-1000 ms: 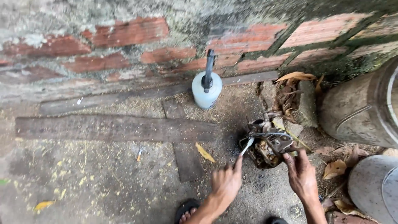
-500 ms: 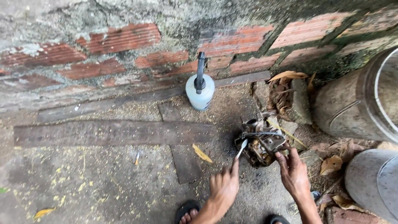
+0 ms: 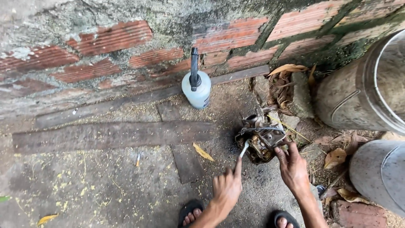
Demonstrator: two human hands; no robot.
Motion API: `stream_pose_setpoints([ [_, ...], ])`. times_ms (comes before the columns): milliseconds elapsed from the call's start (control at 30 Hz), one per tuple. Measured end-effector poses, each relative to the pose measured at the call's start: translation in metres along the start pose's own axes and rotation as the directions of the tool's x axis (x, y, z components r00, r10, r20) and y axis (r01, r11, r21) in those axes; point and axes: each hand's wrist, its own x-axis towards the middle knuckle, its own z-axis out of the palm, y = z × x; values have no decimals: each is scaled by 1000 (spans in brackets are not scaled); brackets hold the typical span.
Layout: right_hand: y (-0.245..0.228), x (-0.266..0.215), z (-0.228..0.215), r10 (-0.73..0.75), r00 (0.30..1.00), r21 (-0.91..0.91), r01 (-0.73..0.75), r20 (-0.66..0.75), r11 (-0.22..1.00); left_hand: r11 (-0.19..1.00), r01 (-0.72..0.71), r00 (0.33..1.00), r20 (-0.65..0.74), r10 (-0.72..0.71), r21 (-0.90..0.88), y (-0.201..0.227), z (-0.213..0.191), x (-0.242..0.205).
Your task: Cleaning a motorcycle engine component using a toothbrush, cleaning spray, and a small scraping tool in an outdoor workspace.
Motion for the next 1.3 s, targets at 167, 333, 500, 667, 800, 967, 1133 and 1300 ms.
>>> stream_pose_setpoints([
  [167, 0, -1, 2, 20, 1000, -6, -20, 0, 1000, 1000, -20, 1000, -8, 20, -20, 6, 4, -1],
  [333, -8, -9, 3, -48, 999, -4, 48, 3, 999, 1000, 26, 1000, 7, -26, -17, -12, 1, 11],
  [500, -20, -6, -6, -13, 1000, 70, 11, 26, 997, 997, 44, 998, -48, -41, 69, -37, 29, -16],
  [667, -19, -9, -5, -31, 999, 72, 28, 40, 997, 1000, 21, 993, -115, -23, -16, -32, 25, -4],
  [800, -22, -8, -5, -1, 999, 44, -1, 46, 999, 984, 75, 974, -199, -106, -160, -35, 24, -3],
  [967, -16, -8, -5, 20, 1000, 102, -22, 24, 995, 965, 72, 964, -230, -132, -251, -41, 29, -10],
  [1133, -26, -1, -8, 17, 1000, 106, -20, 20, 994, 940, 125, 965, -181, -189, -317, -45, 40, 0],
  [1300, -10, 6, -15, 63, 997, 69, -67, 54, 995, 907, 99, 945, -247, -215, -410, -34, -2, -17],
])
